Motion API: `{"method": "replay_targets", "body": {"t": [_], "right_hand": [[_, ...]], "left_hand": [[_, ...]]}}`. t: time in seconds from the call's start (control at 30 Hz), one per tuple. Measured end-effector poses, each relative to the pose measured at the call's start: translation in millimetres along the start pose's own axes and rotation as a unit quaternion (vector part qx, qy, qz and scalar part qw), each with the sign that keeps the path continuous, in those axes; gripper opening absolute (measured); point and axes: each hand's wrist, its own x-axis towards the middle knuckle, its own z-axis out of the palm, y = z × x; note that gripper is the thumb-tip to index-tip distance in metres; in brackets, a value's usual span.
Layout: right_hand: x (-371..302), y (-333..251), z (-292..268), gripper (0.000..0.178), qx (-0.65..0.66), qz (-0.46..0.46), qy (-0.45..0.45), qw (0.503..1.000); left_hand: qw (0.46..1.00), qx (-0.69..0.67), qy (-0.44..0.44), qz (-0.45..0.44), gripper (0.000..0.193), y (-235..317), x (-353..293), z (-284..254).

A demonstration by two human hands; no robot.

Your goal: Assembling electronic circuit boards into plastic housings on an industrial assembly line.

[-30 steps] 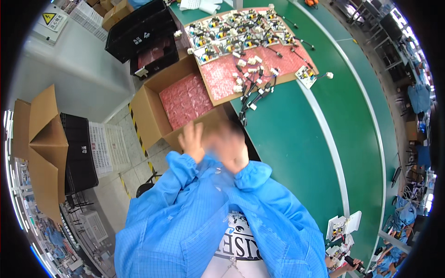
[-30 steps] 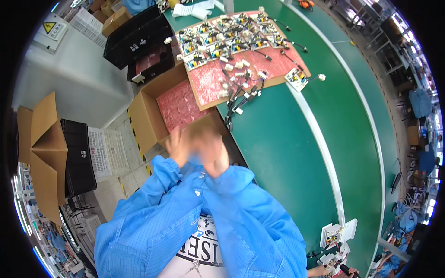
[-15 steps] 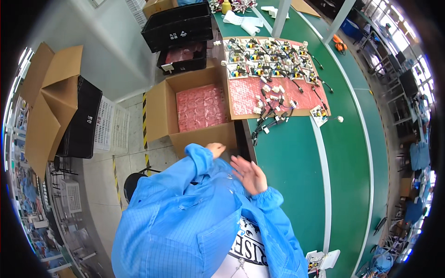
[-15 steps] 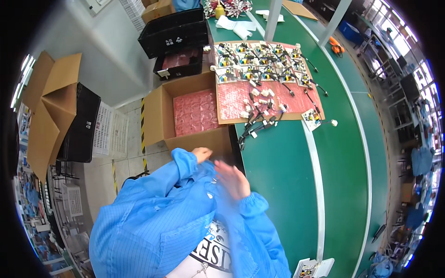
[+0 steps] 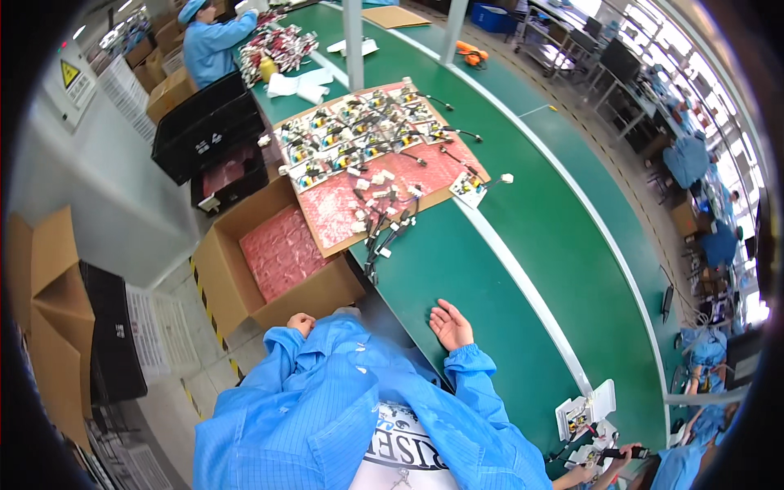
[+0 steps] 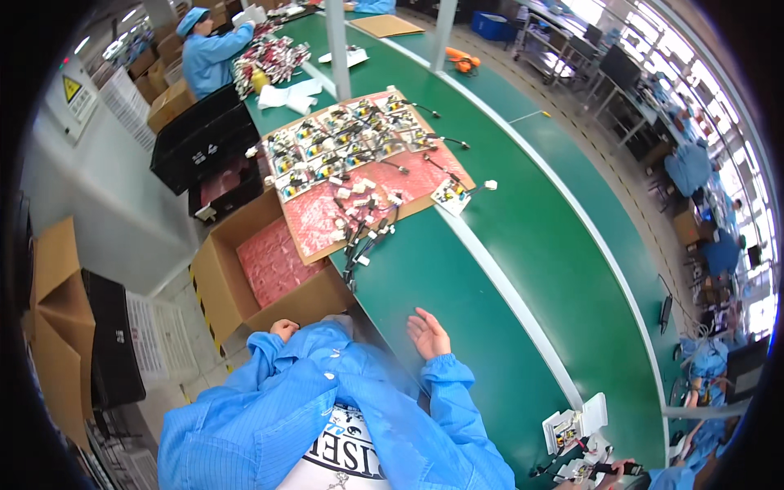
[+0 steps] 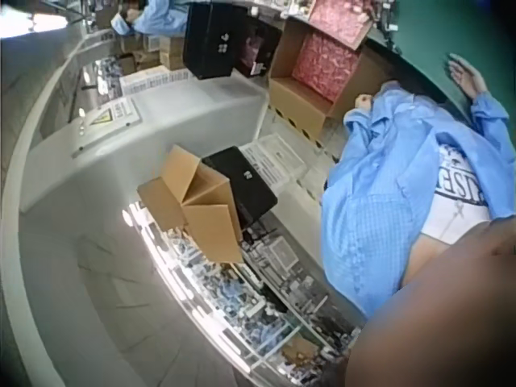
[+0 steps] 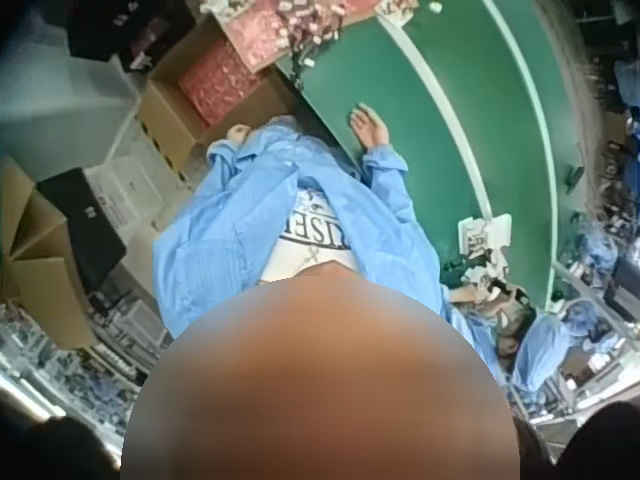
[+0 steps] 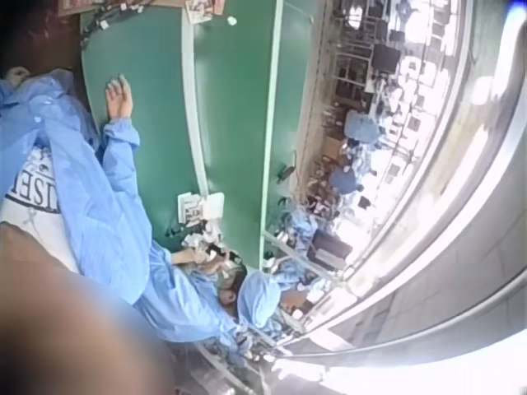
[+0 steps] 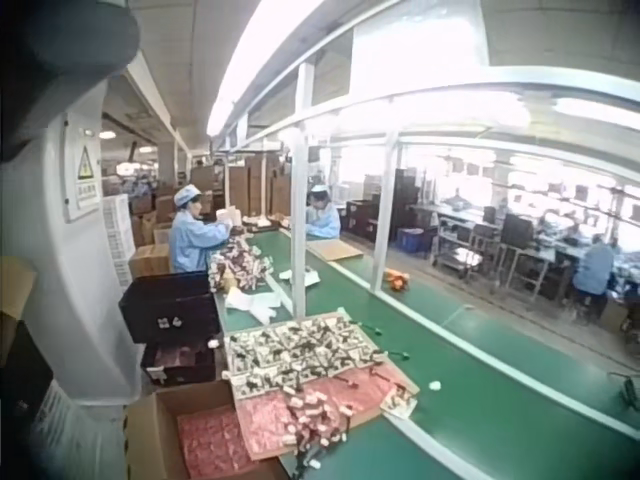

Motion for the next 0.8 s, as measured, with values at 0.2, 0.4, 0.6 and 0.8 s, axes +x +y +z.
{"method": "replay_targets", "body": {"t": [0.2, 0.4, 0.6, 0.8], "right_hand": [[-2.5, 6.5, 18.6, 0.033, -0.080, -0.063, 0.037, 0.994], [9.6, -0.3, 25.5, 0.033, -0.047, -0.053, 0.074, 0.995], [86.6, -93.6, 41.8, 0.033, -0.305, -0.154, 0.212, 0.916], [210.0, -216.9, 41.3, 0.059, -0.709, -0.363, 0.337, 0.502]], "left_hand": [[0.978, -0.201, 0.022, 0.041, 0.018, 77.3, 16.0, 0.4], [0.983, -0.161, -0.088, -0.005, 0.014, 67.0, 77.6, 12.2], [0.971, -0.178, -0.102, -0.125, 0.016, 6.7, 121.6, -14.4], [0.989, 0.023, -0.138, -0.054, 0.023, -40.5, 109.4, -32.4]]}}
